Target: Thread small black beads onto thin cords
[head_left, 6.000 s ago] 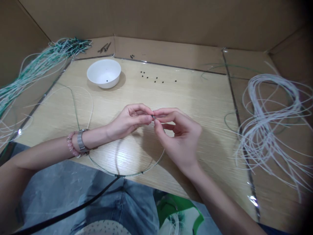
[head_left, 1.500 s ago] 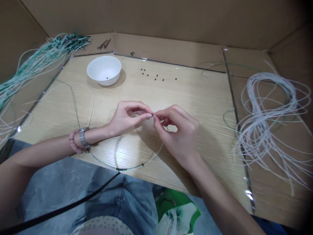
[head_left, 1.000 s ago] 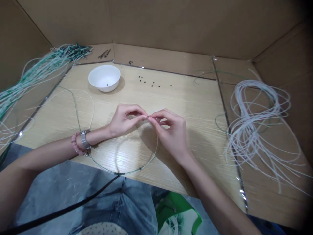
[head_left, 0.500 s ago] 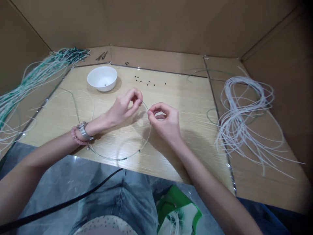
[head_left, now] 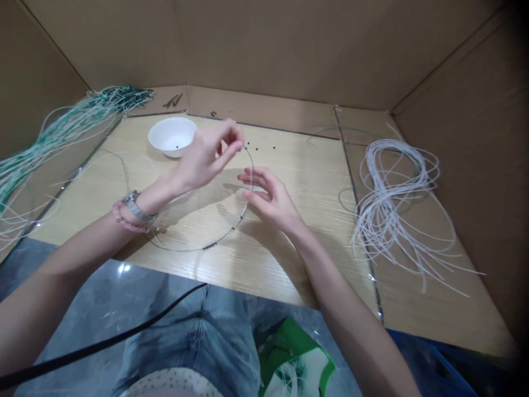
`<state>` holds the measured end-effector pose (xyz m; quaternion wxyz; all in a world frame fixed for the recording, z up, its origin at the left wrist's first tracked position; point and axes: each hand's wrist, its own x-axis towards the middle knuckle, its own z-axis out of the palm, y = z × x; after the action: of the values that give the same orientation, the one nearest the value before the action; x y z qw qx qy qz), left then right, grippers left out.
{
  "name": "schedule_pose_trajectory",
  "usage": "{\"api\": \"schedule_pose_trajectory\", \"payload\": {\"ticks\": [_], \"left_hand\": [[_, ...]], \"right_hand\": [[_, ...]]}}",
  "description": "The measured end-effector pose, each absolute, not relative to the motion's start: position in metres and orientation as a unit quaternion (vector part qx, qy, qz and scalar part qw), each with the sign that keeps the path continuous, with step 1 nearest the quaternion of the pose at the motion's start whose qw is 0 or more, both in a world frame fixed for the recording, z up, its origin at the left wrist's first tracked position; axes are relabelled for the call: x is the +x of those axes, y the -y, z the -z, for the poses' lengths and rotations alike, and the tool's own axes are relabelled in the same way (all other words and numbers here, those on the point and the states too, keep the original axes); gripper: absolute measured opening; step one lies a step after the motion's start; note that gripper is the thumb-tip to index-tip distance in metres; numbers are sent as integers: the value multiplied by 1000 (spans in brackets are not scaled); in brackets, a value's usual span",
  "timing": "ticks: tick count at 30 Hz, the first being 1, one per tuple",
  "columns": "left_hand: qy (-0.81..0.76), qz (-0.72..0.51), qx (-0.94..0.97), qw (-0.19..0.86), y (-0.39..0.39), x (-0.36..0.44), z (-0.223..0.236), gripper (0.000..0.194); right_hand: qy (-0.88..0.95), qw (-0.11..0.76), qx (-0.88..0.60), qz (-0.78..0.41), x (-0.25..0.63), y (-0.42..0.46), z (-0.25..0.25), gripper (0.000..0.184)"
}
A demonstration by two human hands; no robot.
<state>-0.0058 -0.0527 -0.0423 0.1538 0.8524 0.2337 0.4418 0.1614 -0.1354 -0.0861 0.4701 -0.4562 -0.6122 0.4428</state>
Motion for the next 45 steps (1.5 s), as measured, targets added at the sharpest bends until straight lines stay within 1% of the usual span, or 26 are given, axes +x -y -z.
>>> {"api": "schedule_pose_trajectory", "payload": {"ticks": [1,3,5,8,10,12,13,15,17,20,23,28,30,32,33,35,37,40,45], "left_hand": [[-228,-415,868,150,58,-1,46,18],[-224,-380,884,157,66,10,54,17],[-225,-364,885,185,71,19,62,17],[-236,-352,870,250,62,26,69,20],[-271,-351,854,272,44,25,73,26],[-333,-347,843,242,17,19,78,28],[-366,-338,843,203,2,15,81,26],[-422,-281,852,134,-24,8,88,22],[-456,-233,852,106,-44,4,96,24],[-463,-215,853,108,-58,4,103,22],[-456,-226,852,119,-62,6,105,16],[-451,-255,842,150,-53,11,102,12],[-441,-301,817,220,-33,14,99,12],[-410,-383,736,379,-2,17,97,13],[-390,-403,689,459,15,18,96,13],[-350,-409,610,582,49,18,95,13],[-323,-411,542,658,76,19,94,12],[-289,-418,490,708,94,19,97,11],[-302,-438,473,702,92,17,104,11]], "right_hand": [[583,499,-428,-477,162,134,84,37],[516,547,-400,-524,162,130,85,27],[471,575,-422,-519,163,124,89,17],[448,593,-457,-487,166,118,98,18],[440,600,-468,-476,168,116,100,18],[433,606,-474,-469,169,115,100,17],[430,609,-475,-468,170,115,99,16],[426,611,-477,-466,169,116,97,15],[425,613,-476,-465,168,117,95,15],[426,616,-475,-462,167,119,95,16],[429,619,-472,-458,167,119,96,18],[442,624,-470,-441,166,121,96,18],[450,626,-470,-430,165,123,95,17],[459,627,-471,-417,164,126,93,15],[463,627,-473,-410,164,128,92,14],[466,626,-481,-399,162,131,90,12],[470,623,-495,-382,160,133,88,10],[493,603,-529,-337,156,135,89,7],[525,567,-552,-313,151,139,91,9]]}}
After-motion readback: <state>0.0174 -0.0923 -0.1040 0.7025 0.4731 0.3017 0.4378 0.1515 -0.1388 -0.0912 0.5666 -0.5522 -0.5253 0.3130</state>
